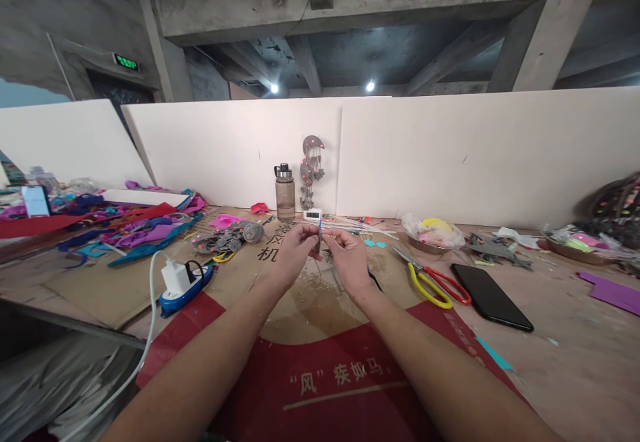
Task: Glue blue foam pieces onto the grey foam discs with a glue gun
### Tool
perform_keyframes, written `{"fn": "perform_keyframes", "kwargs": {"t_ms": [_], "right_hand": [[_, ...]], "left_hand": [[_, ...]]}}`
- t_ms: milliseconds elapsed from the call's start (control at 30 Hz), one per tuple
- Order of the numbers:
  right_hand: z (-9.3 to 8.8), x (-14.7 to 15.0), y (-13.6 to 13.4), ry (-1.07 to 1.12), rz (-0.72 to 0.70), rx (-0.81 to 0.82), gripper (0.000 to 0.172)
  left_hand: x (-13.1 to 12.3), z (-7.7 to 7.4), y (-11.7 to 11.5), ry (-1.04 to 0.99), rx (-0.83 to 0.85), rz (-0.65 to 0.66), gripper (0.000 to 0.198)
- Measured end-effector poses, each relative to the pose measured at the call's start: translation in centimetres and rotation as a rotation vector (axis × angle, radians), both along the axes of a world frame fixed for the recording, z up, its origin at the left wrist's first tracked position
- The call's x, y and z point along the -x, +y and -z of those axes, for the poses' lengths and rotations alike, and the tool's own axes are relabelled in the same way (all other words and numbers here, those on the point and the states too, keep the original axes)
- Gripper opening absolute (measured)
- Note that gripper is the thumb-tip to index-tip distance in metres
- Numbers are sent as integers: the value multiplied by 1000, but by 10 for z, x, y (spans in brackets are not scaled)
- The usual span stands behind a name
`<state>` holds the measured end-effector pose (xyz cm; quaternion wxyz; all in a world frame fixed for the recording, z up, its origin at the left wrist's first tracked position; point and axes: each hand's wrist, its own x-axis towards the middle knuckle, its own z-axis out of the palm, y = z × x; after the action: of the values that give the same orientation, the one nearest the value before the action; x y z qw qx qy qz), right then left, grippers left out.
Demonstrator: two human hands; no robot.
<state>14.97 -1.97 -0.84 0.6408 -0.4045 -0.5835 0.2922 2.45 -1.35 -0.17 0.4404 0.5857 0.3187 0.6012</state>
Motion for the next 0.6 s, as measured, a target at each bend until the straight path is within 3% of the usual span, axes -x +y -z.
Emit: {"fn": "perform_keyframes", "kwargs": {"t_ms": [100, 233, 433, 600], "right_hand": [[-2, -1, -1, -3, 20, 2, 30], [-5, -1, -5, 23, 16, 0, 27], [-1, 1, -7, 60, -129, -41, 28], [6, 1, -2, 114, -164, -24, 26]], "left_hand": [[0, -3, -3, 43, -29, 52, 31], [-2, -4, -4, 38, 2, 7, 31], [-5, -3, -4, -40, 60, 42, 26], [-4, -1, -2, -87, 90, 40, 26]]}}
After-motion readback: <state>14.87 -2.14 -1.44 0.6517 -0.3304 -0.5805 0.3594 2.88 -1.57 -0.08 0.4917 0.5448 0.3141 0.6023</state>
